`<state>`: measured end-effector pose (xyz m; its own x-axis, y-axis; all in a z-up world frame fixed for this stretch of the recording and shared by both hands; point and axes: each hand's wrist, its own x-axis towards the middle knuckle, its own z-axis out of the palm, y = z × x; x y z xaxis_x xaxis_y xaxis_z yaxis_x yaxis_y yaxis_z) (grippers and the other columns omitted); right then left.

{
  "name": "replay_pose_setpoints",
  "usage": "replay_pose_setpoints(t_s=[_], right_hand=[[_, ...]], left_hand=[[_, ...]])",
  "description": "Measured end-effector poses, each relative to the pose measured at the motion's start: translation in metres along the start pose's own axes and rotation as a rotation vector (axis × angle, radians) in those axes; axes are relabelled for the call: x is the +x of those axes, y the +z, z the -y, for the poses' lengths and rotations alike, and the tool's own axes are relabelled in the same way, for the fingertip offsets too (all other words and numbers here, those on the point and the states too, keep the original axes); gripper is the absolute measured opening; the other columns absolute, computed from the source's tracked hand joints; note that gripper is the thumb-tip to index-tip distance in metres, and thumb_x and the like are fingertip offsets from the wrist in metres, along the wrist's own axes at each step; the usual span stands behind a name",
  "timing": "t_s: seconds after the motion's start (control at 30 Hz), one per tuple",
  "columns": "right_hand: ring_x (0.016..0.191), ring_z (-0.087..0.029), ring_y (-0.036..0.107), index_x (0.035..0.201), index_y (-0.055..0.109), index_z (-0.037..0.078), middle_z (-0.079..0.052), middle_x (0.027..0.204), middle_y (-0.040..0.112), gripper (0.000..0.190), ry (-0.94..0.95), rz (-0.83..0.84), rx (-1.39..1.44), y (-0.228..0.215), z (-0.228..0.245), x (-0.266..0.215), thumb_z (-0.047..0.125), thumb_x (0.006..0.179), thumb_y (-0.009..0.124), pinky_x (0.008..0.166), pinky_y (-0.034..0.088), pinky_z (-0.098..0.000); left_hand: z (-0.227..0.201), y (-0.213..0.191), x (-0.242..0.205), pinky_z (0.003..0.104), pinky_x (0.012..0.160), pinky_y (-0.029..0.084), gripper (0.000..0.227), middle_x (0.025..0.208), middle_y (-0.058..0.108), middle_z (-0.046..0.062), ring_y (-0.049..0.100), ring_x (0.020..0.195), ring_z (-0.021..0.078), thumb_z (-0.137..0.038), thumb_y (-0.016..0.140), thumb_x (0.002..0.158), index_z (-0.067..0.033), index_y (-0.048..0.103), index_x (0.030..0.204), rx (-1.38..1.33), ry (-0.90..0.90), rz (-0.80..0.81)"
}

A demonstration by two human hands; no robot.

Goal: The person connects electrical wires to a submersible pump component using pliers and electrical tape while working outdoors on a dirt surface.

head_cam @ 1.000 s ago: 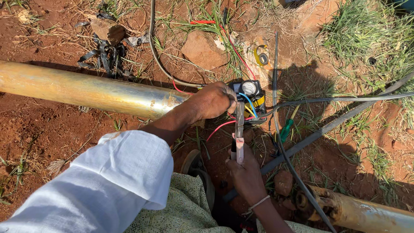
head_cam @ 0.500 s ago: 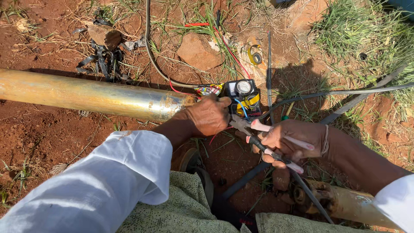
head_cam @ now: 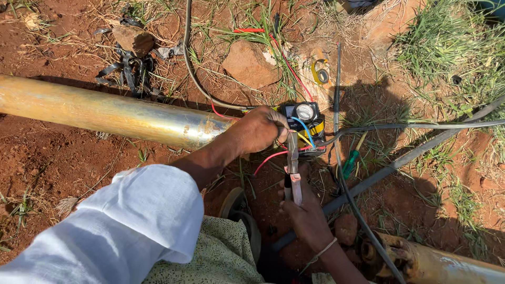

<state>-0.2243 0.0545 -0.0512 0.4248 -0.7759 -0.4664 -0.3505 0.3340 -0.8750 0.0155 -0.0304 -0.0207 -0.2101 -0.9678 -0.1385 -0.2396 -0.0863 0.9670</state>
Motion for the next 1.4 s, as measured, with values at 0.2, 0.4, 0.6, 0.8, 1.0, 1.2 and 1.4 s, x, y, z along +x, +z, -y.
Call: replay_pose_setpoints(t_s=[0.2, 0.4, 0.6, 0.8, 1.0, 1.2, 1.4], right_hand=[[0.083, -0.019, 0.064, 0.154, 0.032, 0.015, -0.006, 0.100, 0.063, 0.076, -0.110, -0.084, -0.204, 0.014, 0.022, -0.012, 0.000, 0.084, 0.057, 0.074, 0.057, -0.0370], [0.059, -0.019, 0.061, 0.133, 0.057, 0.011, -0.009, 0.077, 0.062, 0.052, 0.396, 0.227, 0.348, -0.023, 0.059, -0.037, 0.018, 0.081, 0.060, 0.043, 0.048, -0.0357], [0.059, -0.021, 0.065, 0.125, 0.052, -0.007, -0.016, 0.078, 0.065, 0.049, 0.605, 0.816, 0.022, -0.136, 0.148, 0.034, 0.021, 0.087, 0.066, 0.042, 0.053, -0.0336], [0.083, -0.022, 0.071, 0.136, 0.050, 0.018, -0.016, 0.108, 0.069, 0.063, 0.445, 0.520, -0.093, -0.118, 0.091, -0.012, 0.017, 0.076, 0.068, 0.059, 0.058, -0.0386], [0.115, -0.041, 0.058, 0.146, 0.044, 0.000, -0.021, 0.126, 0.058, 0.077, -0.523, -0.027, -1.068, -0.113, 0.070, -0.041, 0.015, 0.076, 0.072, 0.087, 0.053, -0.0492], [0.110, -0.042, 0.058, 0.144, 0.047, 0.006, -0.021, 0.125, 0.056, 0.072, -0.554, -0.239, -1.464, -0.096, 0.111, -0.024, 0.023, 0.078, 0.073, 0.081, 0.054, -0.0523], [0.106, -0.040, 0.060, 0.142, 0.048, 0.007, -0.019, 0.123, 0.056, 0.069, -0.662, -0.241, -1.534, -0.099, 0.112, -0.017, 0.022, 0.080, 0.072, 0.081, 0.055, -0.0523]], left_hand=[[-0.015, 0.001, -0.004, 0.038, 0.070, 0.055, 0.018, 0.074, 0.070, 0.015, 0.067, 0.070, 0.0244, -0.015, 0.060, 0.083, -0.0074, 0.077, 0.084, 0.166, -0.127, -0.053], [-0.017, 0.012, -0.025, 0.044, 0.093, 0.052, 0.016, 0.071, 0.068, 0.013, 0.067, 0.074, 0.0286, -0.024, 0.073, 0.066, -0.0076, 0.073, 0.068, 1.010, 0.405, -0.093], [-0.021, 0.007, -0.027, 0.046, 0.083, 0.046, 0.016, 0.066, 0.065, 0.002, 0.059, 0.101, 0.0275, -0.021, 0.070, 0.073, -0.0091, 0.068, 0.063, 1.572, 0.917, 0.211], [-0.017, 0.011, -0.015, 0.050, 0.088, 0.044, 0.016, 0.066, 0.068, 0.011, 0.061, 0.103, 0.0343, -0.023, 0.073, 0.069, -0.0061, 0.074, 0.068, 1.008, 0.390, -0.094], [0.000, 0.004, 0.003, 0.049, 0.086, 0.047, 0.014, 0.086, 0.075, 0.005, 0.071, 0.088, 0.0276, -0.020, 0.067, 0.082, -0.0191, 0.080, 0.089, 0.581, 0.183, 0.048], [-0.002, 0.001, 0.004, 0.045, 0.089, 0.048, 0.012, 0.082, 0.076, 0.003, 0.073, 0.085, 0.0239, -0.019, 0.069, 0.078, -0.0183, 0.078, 0.085, 0.556, 0.068, 0.136], [-0.011, -0.004, 0.002, 0.042, 0.093, 0.049, 0.013, 0.082, 0.078, 0.003, 0.073, 0.087, 0.0192, -0.014, 0.066, 0.078, -0.0137, 0.079, 0.078, 0.591, 0.021, 0.228]])
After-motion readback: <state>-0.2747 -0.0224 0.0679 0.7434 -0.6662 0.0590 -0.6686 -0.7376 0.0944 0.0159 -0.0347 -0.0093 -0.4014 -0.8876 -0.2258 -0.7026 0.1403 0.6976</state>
